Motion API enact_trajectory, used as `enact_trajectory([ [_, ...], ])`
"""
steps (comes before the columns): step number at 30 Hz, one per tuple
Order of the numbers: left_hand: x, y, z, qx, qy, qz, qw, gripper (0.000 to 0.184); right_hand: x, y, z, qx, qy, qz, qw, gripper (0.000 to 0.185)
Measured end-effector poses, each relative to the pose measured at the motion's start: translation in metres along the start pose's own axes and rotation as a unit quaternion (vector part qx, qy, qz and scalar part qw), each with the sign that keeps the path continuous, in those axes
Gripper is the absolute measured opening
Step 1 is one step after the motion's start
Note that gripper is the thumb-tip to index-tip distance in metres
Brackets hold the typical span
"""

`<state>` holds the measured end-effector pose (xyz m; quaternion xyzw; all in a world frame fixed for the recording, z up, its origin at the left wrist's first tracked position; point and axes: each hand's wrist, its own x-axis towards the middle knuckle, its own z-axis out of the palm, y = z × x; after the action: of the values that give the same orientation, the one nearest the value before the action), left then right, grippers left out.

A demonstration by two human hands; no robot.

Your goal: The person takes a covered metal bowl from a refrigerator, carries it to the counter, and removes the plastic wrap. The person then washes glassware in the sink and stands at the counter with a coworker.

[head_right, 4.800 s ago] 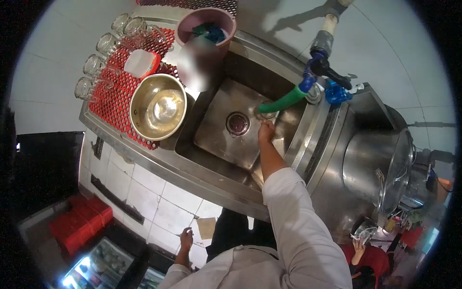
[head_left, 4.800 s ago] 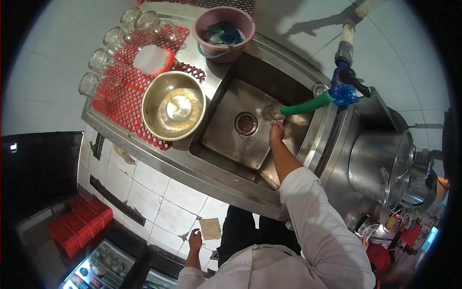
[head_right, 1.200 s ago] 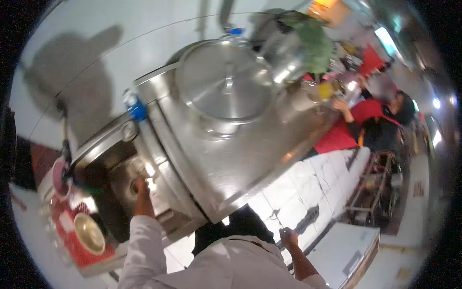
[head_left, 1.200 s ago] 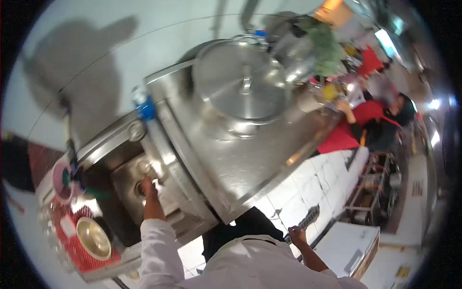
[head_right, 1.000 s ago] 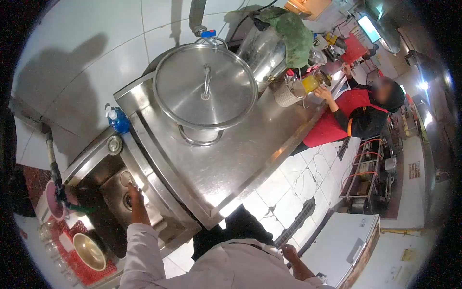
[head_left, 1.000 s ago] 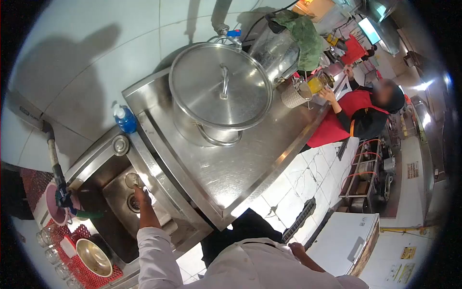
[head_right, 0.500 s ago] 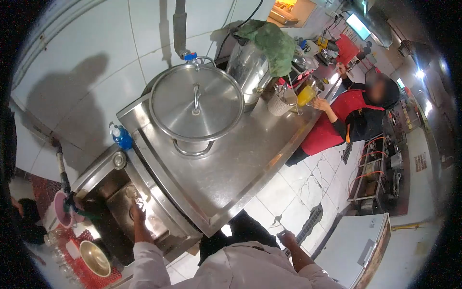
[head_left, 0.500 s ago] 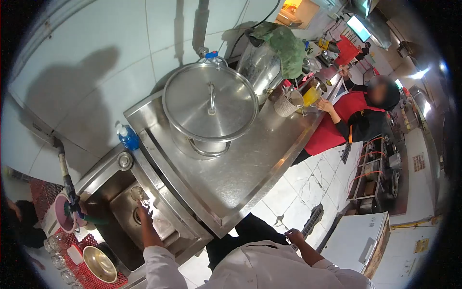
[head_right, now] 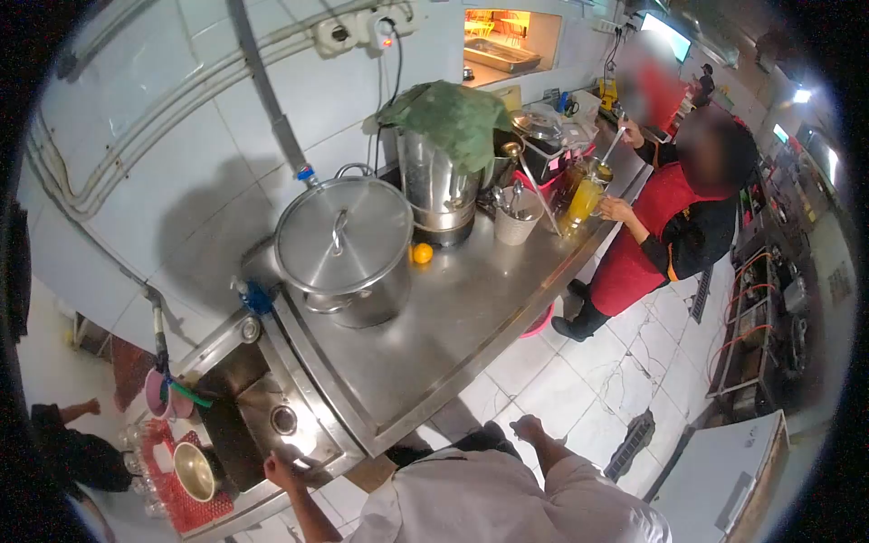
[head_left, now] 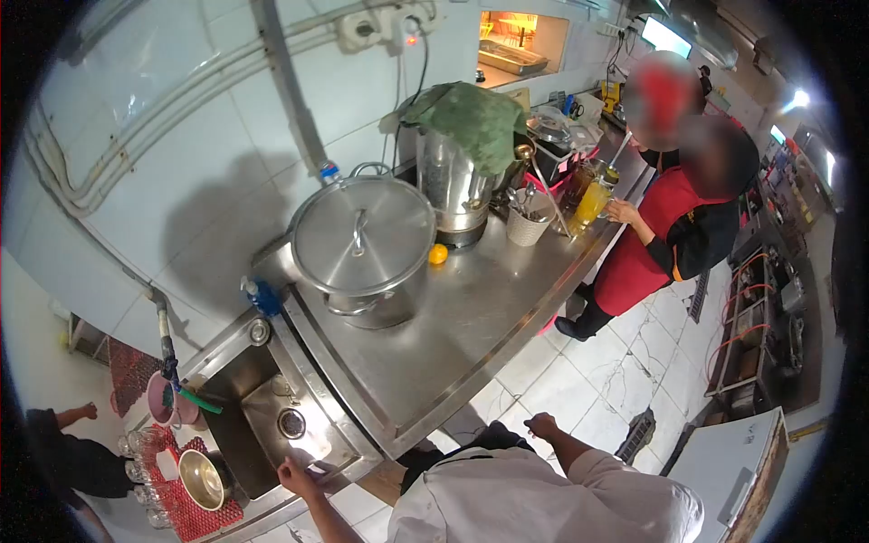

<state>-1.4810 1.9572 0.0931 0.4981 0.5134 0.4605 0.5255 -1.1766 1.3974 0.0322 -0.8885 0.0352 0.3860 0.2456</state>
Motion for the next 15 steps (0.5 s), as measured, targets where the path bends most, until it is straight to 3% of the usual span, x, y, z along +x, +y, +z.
enact_trajectory([
  [1, -0.025, 0.008, 0.002, 0.029, 0.058, 0.017, 0.998, 0.025, 0.019, 0.008, -0.004, -0.027, -0.015, -0.05, 0.998, 0.036],
  [2, -0.049, 0.015, 0.004, 0.057, 0.117, 0.033, 0.991, 0.025, 0.033, 0.023, -0.007, -0.063, 0.03, -0.185, 0.98, 0.035],
  [3, -0.067, 0.022, 0.01, 0.151, 0.138, 0.088, 0.975, 0.025, 0.024, 0.001, -0.026, 0.08, -0.001, -0.061, 0.995, 0.035],
  [5, -0.103, 0.038, 0.038, 0.177, 0.155, 0.087, 0.968, 0.022, 0.026, -0.006, -0.046, 0.135, 0.025, -0.038, 0.99, 0.035],
  [7, -0.133, 0.034, 0.073, 0.238, 0.148, 0.198, 0.939, 0.02, 0.026, 0.006, -0.064, 0.166, 0.032, -0.051, 0.984, 0.036],
  [9, -0.16, 0.027, 0.113, 0.137, 0.048, 0.174, 0.974, 0.013, 0.026, 0.027, -0.077, 0.19, 0.047, -0.06, 0.979, 0.038],
  [10, -0.199, 0.048, 0.163, 0.236, 0.0, 0.26, 0.936, 0.011, 0.027, 0.067, -0.085, 0.2, 0.039, -0.044, 0.978, 0.039],
  [11, -0.21, 0.043, 0.183, 0.235, -0.053, 0.249, 0.938, 0.012, 0.035, 0.1, -0.08, 0.219, 0.046, -0.027, 0.974, 0.039],
  [12, -0.222, 0.039, 0.203, 0.214, -0.082, 0.274, 0.934, 0.012, 0.024, 0.116, -0.088, 0.169, 0.044, 0.001, 0.985, 0.036],
  [13, -0.236, 0.045, 0.222, 0.276, -0.099, 0.268, 0.918, 0.015, 0.053, 0.17, -0.071, -0.099, 0.07, -0.078, 0.99, 0.037],
  [14, -0.243, 0.043, 0.239, 0.297, -0.1, 0.323, 0.893, 0.018, 0.043, 0.197, -0.07, -0.115, 0.101, -0.117, 0.981, 0.038],
  [15, -0.249, 0.04, 0.255, 0.316, -0.101, 0.376, 0.865, 0.02, 0.039, 0.221, -0.071, -0.146, 0.076, -0.059, 0.985, 0.037],
])
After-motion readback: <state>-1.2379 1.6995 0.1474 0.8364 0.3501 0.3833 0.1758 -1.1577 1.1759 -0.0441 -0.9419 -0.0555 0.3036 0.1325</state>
